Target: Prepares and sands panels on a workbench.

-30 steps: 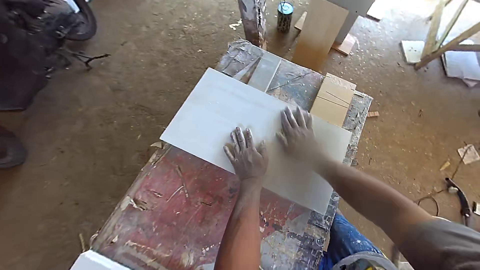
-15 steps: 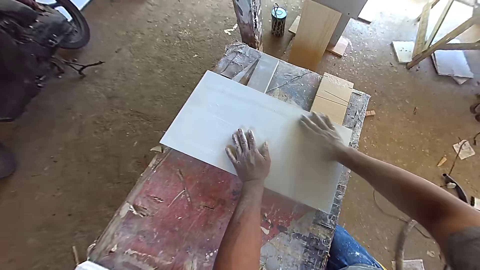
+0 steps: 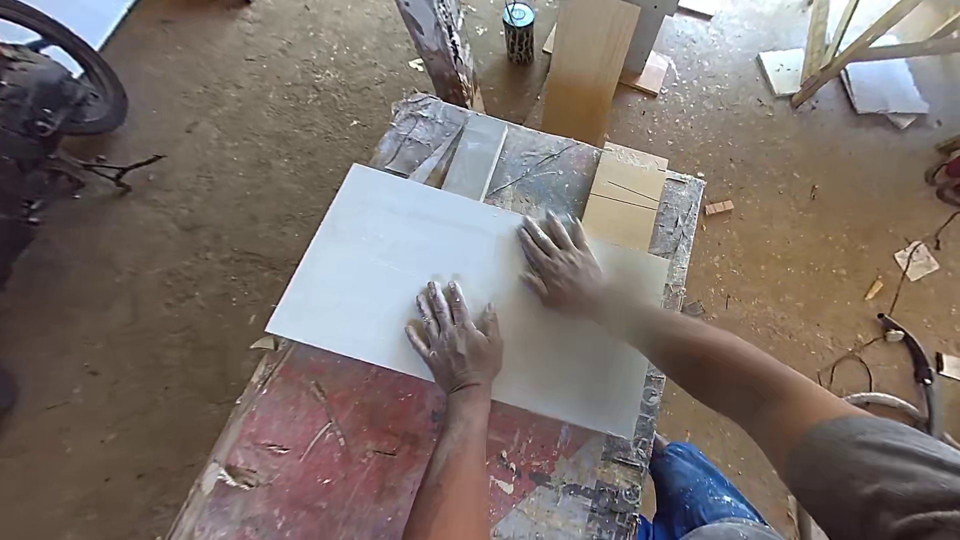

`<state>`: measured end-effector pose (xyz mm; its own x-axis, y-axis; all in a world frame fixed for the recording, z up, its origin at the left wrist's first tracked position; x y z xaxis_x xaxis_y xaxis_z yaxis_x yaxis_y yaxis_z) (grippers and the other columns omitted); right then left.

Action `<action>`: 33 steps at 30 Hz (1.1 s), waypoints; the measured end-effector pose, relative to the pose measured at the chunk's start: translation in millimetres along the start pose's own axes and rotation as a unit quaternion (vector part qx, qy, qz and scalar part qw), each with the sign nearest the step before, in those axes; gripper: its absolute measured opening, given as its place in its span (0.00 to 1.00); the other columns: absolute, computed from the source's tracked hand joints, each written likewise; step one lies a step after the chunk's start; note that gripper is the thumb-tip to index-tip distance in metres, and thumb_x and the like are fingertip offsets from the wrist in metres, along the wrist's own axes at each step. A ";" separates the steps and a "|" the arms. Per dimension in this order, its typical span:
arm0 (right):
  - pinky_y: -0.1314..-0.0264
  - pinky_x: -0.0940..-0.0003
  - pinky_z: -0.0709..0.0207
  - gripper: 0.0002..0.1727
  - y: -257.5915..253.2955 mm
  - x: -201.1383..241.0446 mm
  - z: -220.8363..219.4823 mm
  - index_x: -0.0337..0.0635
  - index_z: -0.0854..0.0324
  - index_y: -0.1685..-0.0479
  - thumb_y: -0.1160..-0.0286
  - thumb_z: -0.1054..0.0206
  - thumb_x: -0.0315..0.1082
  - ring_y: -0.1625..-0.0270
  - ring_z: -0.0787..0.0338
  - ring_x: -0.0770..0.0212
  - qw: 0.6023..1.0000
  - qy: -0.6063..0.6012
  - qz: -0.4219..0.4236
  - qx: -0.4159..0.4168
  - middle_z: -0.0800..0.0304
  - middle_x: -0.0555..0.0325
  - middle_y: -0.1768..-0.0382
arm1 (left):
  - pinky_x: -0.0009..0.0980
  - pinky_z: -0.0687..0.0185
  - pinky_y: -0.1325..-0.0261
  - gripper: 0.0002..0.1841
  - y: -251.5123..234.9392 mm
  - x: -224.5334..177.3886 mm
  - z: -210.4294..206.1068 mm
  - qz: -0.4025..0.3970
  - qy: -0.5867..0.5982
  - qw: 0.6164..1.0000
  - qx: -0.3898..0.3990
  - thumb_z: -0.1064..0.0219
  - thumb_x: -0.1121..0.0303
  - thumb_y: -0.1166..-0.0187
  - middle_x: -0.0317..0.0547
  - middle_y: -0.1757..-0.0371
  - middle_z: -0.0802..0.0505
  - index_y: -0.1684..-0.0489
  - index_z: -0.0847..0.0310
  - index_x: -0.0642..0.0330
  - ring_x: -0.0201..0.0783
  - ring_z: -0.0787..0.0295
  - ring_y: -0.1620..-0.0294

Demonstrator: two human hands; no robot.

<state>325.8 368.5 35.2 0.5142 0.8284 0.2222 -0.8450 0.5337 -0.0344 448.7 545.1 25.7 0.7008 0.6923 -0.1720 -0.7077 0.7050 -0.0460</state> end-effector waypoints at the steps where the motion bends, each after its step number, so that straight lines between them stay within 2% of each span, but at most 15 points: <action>1: 0.09 0.24 0.71 0.43 34.8 -1.1 5.3 0.53 0.48 0.04 0.15 0.61 0.66 0.03 0.59 0.43 1.000 -0.001 -0.010 -0.007 0.53 0.60 0.04 | 0.69 0.71 0.10 0.41 -0.6 -1.0 0.3 -0.002 0.002 1.000 -0.003 0.60 0.35 0.16 0.50 0.04 0.46 0.06 0.46 0.50 0.53 0.59 0.03; 4: 0.11 0.21 0.68 0.43 90.2 -34.5 8.2 0.57 0.47 0.05 0.16 0.60 0.68 0.03 0.55 0.43 0.997 0.024 -0.068 0.010 0.49 0.61 0.05 | 0.69 0.70 0.10 0.41 -3.9 -2.0 1.8 -0.008 0.011 1.000 -0.008 0.60 0.36 0.16 0.52 0.04 0.45 0.07 0.44 0.50 0.55 0.57 0.03; 5: 0.12 0.20 0.67 0.43 85.7 -49.5 8.9 0.57 0.46 0.05 0.17 0.61 0.68 0.04 0.54 0.42 0.994 0.032 -0.103 0.003 0.48 0.60 0.05 | 0.70 0.70 0.10 0.41 -5.3 -2.0 2.3 -0.009 0.011 1.000 -0.005 0.60 0.37 0.16 0.52 0.04 0.45 0.07 0.44 0.51 0.56 0.57 0.03; 7: 0.12 0.20 0.69 0.44 69.4 -64.5 12.6 0.55 0.51 0.04 0.15 0.65 0.69 0.03 0.59 0.41 0.982 0.042 -0.184 0.009 0.54 0.59 0.03 | 0.69 0.71 0.10 0.41 -3.4 -2.0 1.0 -0.005 0.011 1.000 0.007 0.61 0.36 0.16 0.52 0.04 0.46 0.06 0.46 0.51 0.55 0.59 0.03; 10: 0.11 0.21 0.69 0.44 94.3 -34.2 13.0 0.51 0.57 0.02 0.14 0.65 0.66 0.03 0.63 0.41 0.970 0.049 -0.239 0.005 0.60 0.56 0.03 | 0.68 0.71 0.10 0.41 0.0 0.1 1.3 -0.001 0.006 1.000 0.008 0.61 0.36 0.16 0.50 0.04 0.47 0.06 0.46 0.51 0.54 0.60 0.03; 13: 0.11 0.22 0.70 0.46 111.3 -25.3 9.0 0.54 0.53 0.03 0.17 0.64 0.69 0.03 0.61 0.42 0.969 0.046 -0.242 0.028 0.55 0.59 0.03 | 0.69 0.71 0.10 0.41 -3.3 0.5 1.2 -0.001 0.009 1.000 0.008 0.61 0.36 0.16 0.50 0.04 0.47 0.06 0.46 0.50 0.53 0.60 0.03; 15: 0.11 0.21 0.68 0.46 83.8 -48.1 11.3 0.55 0.53 0.03 0.17 0.66 0.71 0.03 0.60 0.41 0.966 0.047 -0.253 0.025 0.54 0.59 0.03 | 0.69 0.71 0.10 0.41 -4.4 0.7 -0.5 -0.002 0.015 1.000 0.011 0.60 0.35 0.16 0.50 0.04 0.47 0.06 0.46 0.50 0.54 0.60 0.03; 17: 0.10 0.23 0.69 0.45 64.6 -62.5 15.0 0.57 0.57 0.02 0.16 0.68 0.70 0.02 0.63 0.44 0.963 0.047 -0.266 0.018 0.59 0.63 0.03 | 0.68 0.72 0.10 0.41 -2.2 -0.1 -1.0 0.005 0.018 1.000 0.010 0.61 0.35 0.16 0.50 0.03 0.48 0.06 0.46 0.50 0.53 0.61 0.03; 20: 0.09 0.25 0.68 0.43 107.5 -35.5 11.1 0.55 0.57 0.02 0.14 0.67 0.66 0.02 0.62 0.44 0.968 0.061 -0.243 -0.005 0.59 0.61 0.03 | 0.69 0.71 0.10 0.41 -2.5 1.2 2.6 -0.001 0.018 1.000 0.000 0.61 0.35 0.16 0.50 0.04 0.47 0.06 0.46 0.49 0.53 0.60 0.03; 22: 0.09 0.24 0.71 0.43 124.9 -22.4 9.2 0.55 0.57 0.02 0.15 0.67 0.65 0.02 0.62 0.44 0.967 0.065 -0.245 0.023 0.59 0.60 0.03 | 0.71 0.71 0.11 0.41 -3.1 -0.4 2.8 -0.002 0.025 1.000 0.003 0.60 0.36 0.16 0.52 0.04 0.47 0.06 0.46 0.51 0.55 0.60 0.03; 24: 0.11 0.22 0.69 0.45 97.4 -30.9 11.6 0.52 0.53 0.03 0.16 0.66 0.67 0.03 0.60 0.39 0.969 0.057 -0.236 0.040 0.56 0.56 0.03 | 0.71 0.72 0.11 0.41 -4.5 0.1 1.3 -0.003 0.024 1.000 0.013 0.60 0.36 0.15 0.53 0.04 0.48 0.06 0.47 0.51 0.56 0.61 0.03; 27: 0.10 0.23 0.69 0.45 37.6 -52.3 9.7 0.54 0.53 0.03 0.16 0.68 0.69 0.02 0.61 0.42 0.971 0.047 -0.235 0.013 0.55 0.60 0.03 | 0.71 0.72 0.10 0.41 -2.6 -1.7 -2.4 -0.002 0.018 1.000 0.017 0.61 0.36 0.15 0.51 0.03 0.49 0.05 0.48 0.51 0.54 0.62 0.03; 28: 0.09 0.24 0.70 0.45 36.2 -43.5 7.4 0.54 0.55 0.03 0.15 0.68 0.68 0.02 0.62 0.43 0.972 0.044 -0.231 0.005 0.56 0.60 0.03 | 0.70 0.72 0.10 0.41 -0.7 0.0 -2.3 0.000 0.013 1.000 0.015 0.62 0.36 0.15 0.51 0.03 0.49 0.05 0.48 0.50 0.54 0.62 0.03; 30: 0.10 0.22 0.69 0.44 70.2 -0.1 1.8 0.51 0.53 0.03 0.14 0.64 0.66 0.03 0.59 0.41 0.981 0.047 -0.189 -0.020 0.54 0.56 0.04 | 0.70 0.71 0.11 0.41 -0.3 1.6 -1.4 -0.006 0.007 1.000 0.006 0.62 0.35 0.15 0.50 0.03 0.48 0.05 0.47 0.50 0.54 0.61 0.03; 33: 0.12 0.20 0.70 0.43 103.8 31.9 -9.7 0.56 0.51 0.03 0.15 0.64 0.68 0.03 0.61 0.42 0.988 0.042 -0.146 0.029 0.56 0.61 0.03 | 0.71 0.72 0.11 0.42 -0.4 0.8 -1.0 -0.010 0.022 1.000 0.014 0.63 0.35 0.15 0.53 0.04 0.48 0.05 0.47 0.51 0.56 0.61 0.03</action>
<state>255.9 451.9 29.3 0.7451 0.6536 0.1327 -0.6651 0.7430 0.0748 449.5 545.3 24.6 0.7104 0.6707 -0.2135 -0.6899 0.7235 -0.0228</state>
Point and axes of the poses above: each hand's wrist, its own y-axis away from the middle knuckle, its own z-axis out of the back of the hand, x = y × z, the point moved 3 cm from there along -y, towards the middle knuckle
